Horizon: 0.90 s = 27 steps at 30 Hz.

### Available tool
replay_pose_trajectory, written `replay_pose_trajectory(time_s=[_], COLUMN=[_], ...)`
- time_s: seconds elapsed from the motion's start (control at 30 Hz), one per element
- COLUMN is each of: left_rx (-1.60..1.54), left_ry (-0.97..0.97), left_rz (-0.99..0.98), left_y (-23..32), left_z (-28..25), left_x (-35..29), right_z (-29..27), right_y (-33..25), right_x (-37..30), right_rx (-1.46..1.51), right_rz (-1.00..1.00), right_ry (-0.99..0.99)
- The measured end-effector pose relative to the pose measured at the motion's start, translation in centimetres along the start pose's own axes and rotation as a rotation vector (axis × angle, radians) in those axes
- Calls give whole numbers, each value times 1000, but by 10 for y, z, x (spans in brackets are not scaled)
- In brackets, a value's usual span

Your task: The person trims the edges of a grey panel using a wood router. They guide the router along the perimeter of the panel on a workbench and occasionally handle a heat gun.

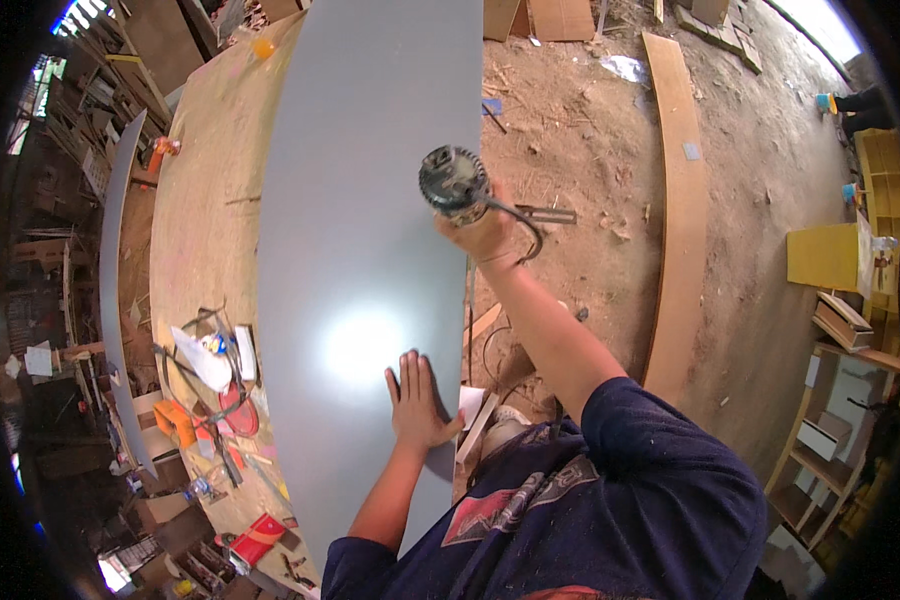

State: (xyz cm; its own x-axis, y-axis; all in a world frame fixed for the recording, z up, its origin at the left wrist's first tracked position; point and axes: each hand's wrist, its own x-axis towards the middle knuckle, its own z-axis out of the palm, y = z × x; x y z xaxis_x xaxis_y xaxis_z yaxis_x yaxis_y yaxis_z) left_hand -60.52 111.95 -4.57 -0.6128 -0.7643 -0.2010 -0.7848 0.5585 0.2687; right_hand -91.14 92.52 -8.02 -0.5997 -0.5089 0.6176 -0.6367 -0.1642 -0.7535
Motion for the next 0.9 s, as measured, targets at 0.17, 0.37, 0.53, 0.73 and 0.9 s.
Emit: replay_pose_trajectory(time_s=[0.17, 0.37, 0.53, 0.73, 0.9], left_rx=[-27, 2, -15, 1, 21], left_ry=[74, 111, 127, 88, 99], left_rz=[39, 32, 51, 23, 33], left_y=[-5, -6, -9, -12, -14], left_z=[10, 15, 17, 20, 20], left_x=[0, 1, 1, -1, -3], right_z=[16, 36, 51, 70, 78], right_y=[27, 48, 74, 93, 104], right_x=[34, 86, 129, 181, 217], right_rx=[60, 59, 2, 23, 80], right_rz=[64, 66, 14, 35, 66], right_ry=[31, -4, -14, 26, -4])
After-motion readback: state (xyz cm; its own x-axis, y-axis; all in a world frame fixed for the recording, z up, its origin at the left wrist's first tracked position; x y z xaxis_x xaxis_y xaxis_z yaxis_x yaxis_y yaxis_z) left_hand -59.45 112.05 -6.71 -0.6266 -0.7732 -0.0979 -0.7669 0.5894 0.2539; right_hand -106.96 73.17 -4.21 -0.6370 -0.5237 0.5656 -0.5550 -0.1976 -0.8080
